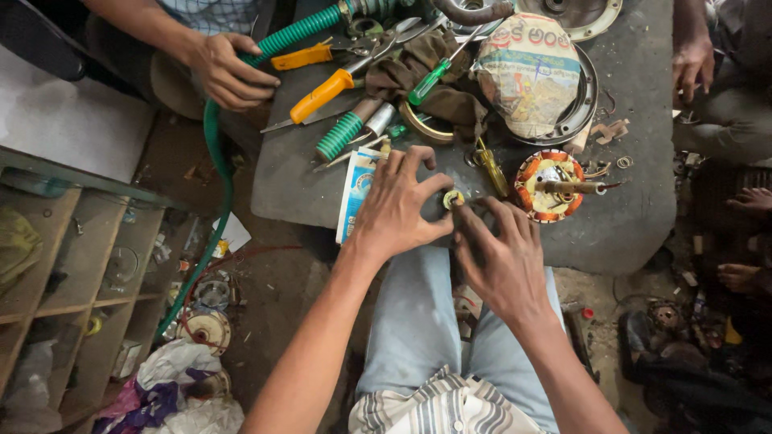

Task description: The person applies a substance from a small tube onto a small metallic component held in their hands. They repeatedly squeeze the tube and rub the substance into the part while seated at a cluttered workbench.

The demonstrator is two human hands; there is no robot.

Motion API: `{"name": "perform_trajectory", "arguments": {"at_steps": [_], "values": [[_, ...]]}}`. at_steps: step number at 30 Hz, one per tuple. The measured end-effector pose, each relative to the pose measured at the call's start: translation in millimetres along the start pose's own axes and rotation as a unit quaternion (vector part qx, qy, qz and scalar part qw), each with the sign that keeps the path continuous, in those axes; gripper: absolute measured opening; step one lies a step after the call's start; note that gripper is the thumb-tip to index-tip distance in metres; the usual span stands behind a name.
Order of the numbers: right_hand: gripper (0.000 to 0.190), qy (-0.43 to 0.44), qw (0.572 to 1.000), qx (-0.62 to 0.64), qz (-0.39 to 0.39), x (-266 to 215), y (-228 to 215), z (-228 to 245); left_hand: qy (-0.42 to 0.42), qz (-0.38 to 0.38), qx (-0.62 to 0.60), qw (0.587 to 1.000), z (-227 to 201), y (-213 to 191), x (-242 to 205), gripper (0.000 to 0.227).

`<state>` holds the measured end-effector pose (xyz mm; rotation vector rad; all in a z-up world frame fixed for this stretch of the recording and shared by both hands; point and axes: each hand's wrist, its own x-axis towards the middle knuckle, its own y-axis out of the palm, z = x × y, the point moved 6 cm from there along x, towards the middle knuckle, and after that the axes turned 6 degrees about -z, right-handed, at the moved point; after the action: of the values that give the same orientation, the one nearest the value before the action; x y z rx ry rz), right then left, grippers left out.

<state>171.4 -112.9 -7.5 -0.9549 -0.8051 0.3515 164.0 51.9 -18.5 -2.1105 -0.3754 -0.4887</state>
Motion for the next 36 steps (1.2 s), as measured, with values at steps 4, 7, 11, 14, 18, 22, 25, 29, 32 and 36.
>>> {"name": "perform_trajectory", "arguments": {"at_steps": [4, 7, 11, 14, 18, 22, 25, 29, 32, 36], "values": [[0.042, 0.003, 1.000, -0.029, -0.007, 0, 2, 0, -0.003, -0.001, 0.004, 1.000, -1, -1, 0, 0.046], [0.041, 0.006, 1.000, -0.028, -0.008, 1, 3, -1, -0.017, 0.009, -0.003, 1.000, 0, 0, 0, 0.046], [0.037, 0.031, 0.999, 0.011, -0.014, 0, 2, -4, -0.005, -0.005, -0.003, 1.000, -1, -1, 0, 0.045], [0.031, 0.081, 0.994, 0.071, -0.010, -1, 3, -11, -0.003, -0.007, -0.002, 1.000, -1, 0, 0, 0.044], [0.030, 0.104, 0.986, 0.124, -0.034, 1, 1, -15, 0.003, -0.013, 0.008, 1.000, -2, -2, -1, 0.041], [0.041, 0.070, 0.991, 0.116, -0.018, 8, 0, -10, 0.001, -0.007, -0.001, 1.000, -2, -2, 0, 0.046], [0.044, 0.042, 0.995, 0.093, 0.000, 12, -1, -6, -0.009, 0.002, -0.005, 1.000, -1, -2, 0, 0.046], [0.043, 0.036, 0.995, 0.089, 0.025, 15, 0, -5, -0.011, 0.003, -0.004, 1.000, -1, 0, 0, 0.046], [0.041, 0.034, 0.996, 0.082, 0.022, 14, -1, -5, -0.009, 0.000, -0.004, 1.000, 0, -1, -1, 0.047], [0.038, 0.035, 0.994, 0.100, 0.016, 7, -3, -10, 0.008, -0.011, 0.015, 1.000, -2, -2, 1, 0.044]]}}
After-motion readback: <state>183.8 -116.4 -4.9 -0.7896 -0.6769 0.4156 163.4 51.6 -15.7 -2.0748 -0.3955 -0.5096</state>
